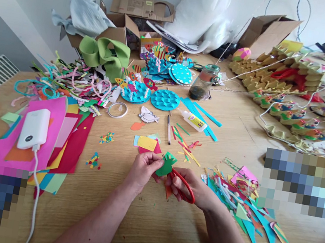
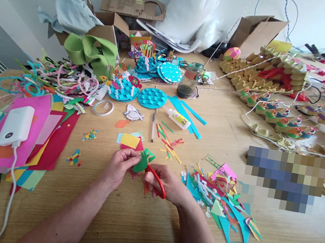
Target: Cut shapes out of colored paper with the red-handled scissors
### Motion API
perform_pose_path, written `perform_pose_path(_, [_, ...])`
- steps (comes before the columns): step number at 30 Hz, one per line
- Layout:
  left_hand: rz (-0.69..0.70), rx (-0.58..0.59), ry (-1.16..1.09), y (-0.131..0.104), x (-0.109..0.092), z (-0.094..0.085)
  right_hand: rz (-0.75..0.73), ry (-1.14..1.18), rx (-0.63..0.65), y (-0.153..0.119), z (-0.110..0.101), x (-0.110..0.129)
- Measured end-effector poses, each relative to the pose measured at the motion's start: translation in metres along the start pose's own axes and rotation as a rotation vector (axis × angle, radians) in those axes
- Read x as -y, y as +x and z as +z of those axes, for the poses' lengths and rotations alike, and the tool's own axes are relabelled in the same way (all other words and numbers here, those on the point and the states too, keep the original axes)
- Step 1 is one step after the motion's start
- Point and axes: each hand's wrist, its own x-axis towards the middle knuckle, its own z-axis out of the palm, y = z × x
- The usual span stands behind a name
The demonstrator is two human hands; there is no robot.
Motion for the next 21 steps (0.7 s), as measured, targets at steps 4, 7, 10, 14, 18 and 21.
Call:
perform_pose_path(4, [-0.002, 0.001, -0.001, -0.0002, -0.0002, -0.0001, -0.002, -0.002, -0.006, -0.0004, -0.0007, -0.0005])
perform_pose_path(7, [0.004, 0.000, -0.003, -0.0005, 0.0000, -0.0001, 0.004, -0.008, -0.010, -0.0002, -0.0005, 0.0002])
perform_pose_path(10, [0.005, 0.002, -0.003, -0.0007, 0.0000, 0.0000, 0.008, -0.022, -0.017, -0.0001, 0.0002, 0.0014])
perform_pose_path(14, [0.004, 0.007, -0.004, -0.0010, -0.0003, 0.0000, 0.010, -0.028, -0.025, -0.0003, 0.0011, 0.0025])
perform_pose_path(18, [0.002, 0.005, -0.008, -0.0012, -0.0008, -0.0002, 0.012, -0.029, -0.029, -0.0003, 0.0012, 0.0026])
perform_pose_path(21, [0.001, 0.005, -0.005, -0.0011, -0.0007, -0.0004, 0.010, -0.034, -0.030, 0.0000, 0.0011, 0.0028])
